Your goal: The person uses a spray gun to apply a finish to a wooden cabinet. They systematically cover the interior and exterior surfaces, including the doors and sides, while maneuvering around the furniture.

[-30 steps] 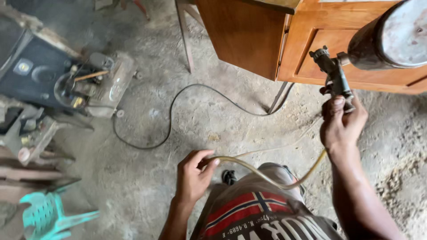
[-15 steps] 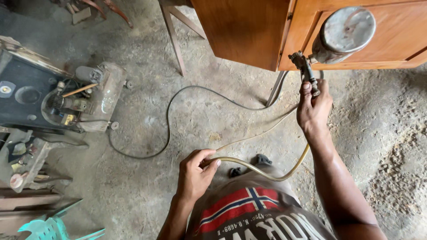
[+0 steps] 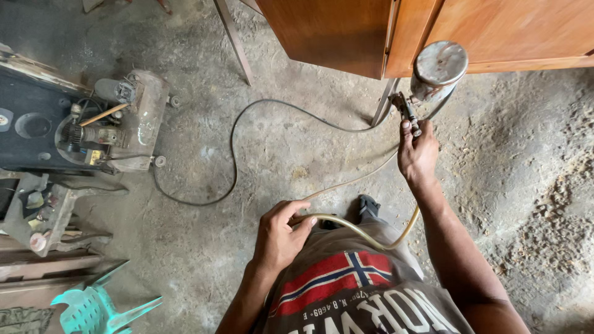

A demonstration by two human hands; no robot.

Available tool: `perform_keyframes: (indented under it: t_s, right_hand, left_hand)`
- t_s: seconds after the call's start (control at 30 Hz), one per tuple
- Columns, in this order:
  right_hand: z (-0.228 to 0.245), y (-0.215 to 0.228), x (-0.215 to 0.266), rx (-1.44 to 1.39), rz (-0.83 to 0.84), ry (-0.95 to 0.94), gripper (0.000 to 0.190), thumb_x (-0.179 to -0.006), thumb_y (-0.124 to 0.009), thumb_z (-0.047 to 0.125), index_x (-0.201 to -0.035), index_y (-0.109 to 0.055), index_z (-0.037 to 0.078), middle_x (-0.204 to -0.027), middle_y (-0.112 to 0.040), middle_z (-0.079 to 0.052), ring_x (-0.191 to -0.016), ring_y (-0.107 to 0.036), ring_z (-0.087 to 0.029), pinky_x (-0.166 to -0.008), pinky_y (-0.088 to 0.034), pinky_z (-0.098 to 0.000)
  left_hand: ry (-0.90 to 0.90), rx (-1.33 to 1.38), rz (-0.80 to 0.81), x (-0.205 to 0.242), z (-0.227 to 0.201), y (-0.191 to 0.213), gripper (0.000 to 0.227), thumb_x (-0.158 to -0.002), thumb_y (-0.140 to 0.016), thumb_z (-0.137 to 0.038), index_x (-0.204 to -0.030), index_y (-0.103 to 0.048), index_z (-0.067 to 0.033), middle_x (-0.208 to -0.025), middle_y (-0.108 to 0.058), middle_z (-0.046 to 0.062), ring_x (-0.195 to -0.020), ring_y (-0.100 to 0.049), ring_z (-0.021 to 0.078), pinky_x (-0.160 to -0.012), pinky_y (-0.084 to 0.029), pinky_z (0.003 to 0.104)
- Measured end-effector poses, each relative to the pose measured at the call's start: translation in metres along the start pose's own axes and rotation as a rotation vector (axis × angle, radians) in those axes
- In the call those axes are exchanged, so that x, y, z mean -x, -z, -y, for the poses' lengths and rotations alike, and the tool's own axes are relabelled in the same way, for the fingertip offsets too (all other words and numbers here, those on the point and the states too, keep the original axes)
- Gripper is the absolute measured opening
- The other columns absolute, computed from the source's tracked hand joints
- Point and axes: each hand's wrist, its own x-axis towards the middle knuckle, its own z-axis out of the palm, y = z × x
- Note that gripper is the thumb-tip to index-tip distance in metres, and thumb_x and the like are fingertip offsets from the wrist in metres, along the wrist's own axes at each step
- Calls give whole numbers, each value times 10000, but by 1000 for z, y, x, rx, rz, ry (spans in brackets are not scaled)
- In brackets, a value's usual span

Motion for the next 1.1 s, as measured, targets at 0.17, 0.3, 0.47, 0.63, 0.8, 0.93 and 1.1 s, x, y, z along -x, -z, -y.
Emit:
perform_keyframes:
  t_s: [0.17,0.3,0.47,0.63,0.8,0.93,1.1]
  right_hand:
    - [-13,-6,16,107,63,-70,548,-1085,-527,513,-1083,-591,-32,-811,-648,-285,-714,-625,-453,-669,-489,-538]
    - [-1,-3,39,153,6,29,523,-1102,-540,462,-1160,-641,-47,-909,-655,-295,-759,-631,-461,-684,-504,-532]
    - [41,-3,61,174,-155,45,487,-1109,-549,434,-1213,-667,-28,-940,-674,-267,-801,-660,-409,-709,-514,-507]
    - [120,-12,86,64,-351,109,520,-1131,-532,465,-1272,-637,-25,-905,-654,-209,-818,-642,-333,-728,-505,-459]
    - [170,-23,79,61,-571,306,515,-1210,-495,462,-1303,-596,-34,-1007,-671,-142,-900,-648,-235,-798,-518,-404]
    - [179,-30,83,249,-547,118,450,-1221,-440,425,-1179,-577,-1,-881,-616,-128,-753,-564,-212,-658,-456,-395]
    - [174,-37,105,191,-323,-211,520,-1099,-371,519,-1161,-594,53,-722,-597,-88,-587,-523,-194,-493,-406,-387]
  left_hand:
    - [-70,41,42,-9,5,-3,310,-798,-811,-73,-1085,-710,-15,-944,-728,136,-767,-704,214,-589,-571,315]
    - [-39,45,110,-23,25,8,308,-801,-821,-89,-1085,-723,-24,-886,-721,148,-712,-699,229,-595,-555,329]
    - [-206,143,162,-53,68,28,292,-819,-821,-92,-1082,-716,-21,-907,-722,139,-733,-706,216,-604,-558,323]
    - [-178,148,302,-89,115,79,294,-816,-819,-100,-1088,-731,-32,-852,-710,119,-679,-682,180,-585,-549,311]
    - [-191,191,347,-126,156,126,264,-830,-810,-107,-1075,-738,-42,-836,-738,80,-704,-690,144,-608,-554,299]
    - [-221,198,388,-147,169,134,287,-815,-816,-118,-1080,-734,-44,-847,-728,83,-708,-686,150,-626,-560,299]
    - [-345,218,437,-154,166,126,284,-818,-816,-103,-1082,-733,-35,-864,-711,99,-727,-680,165,-629,-555,304]
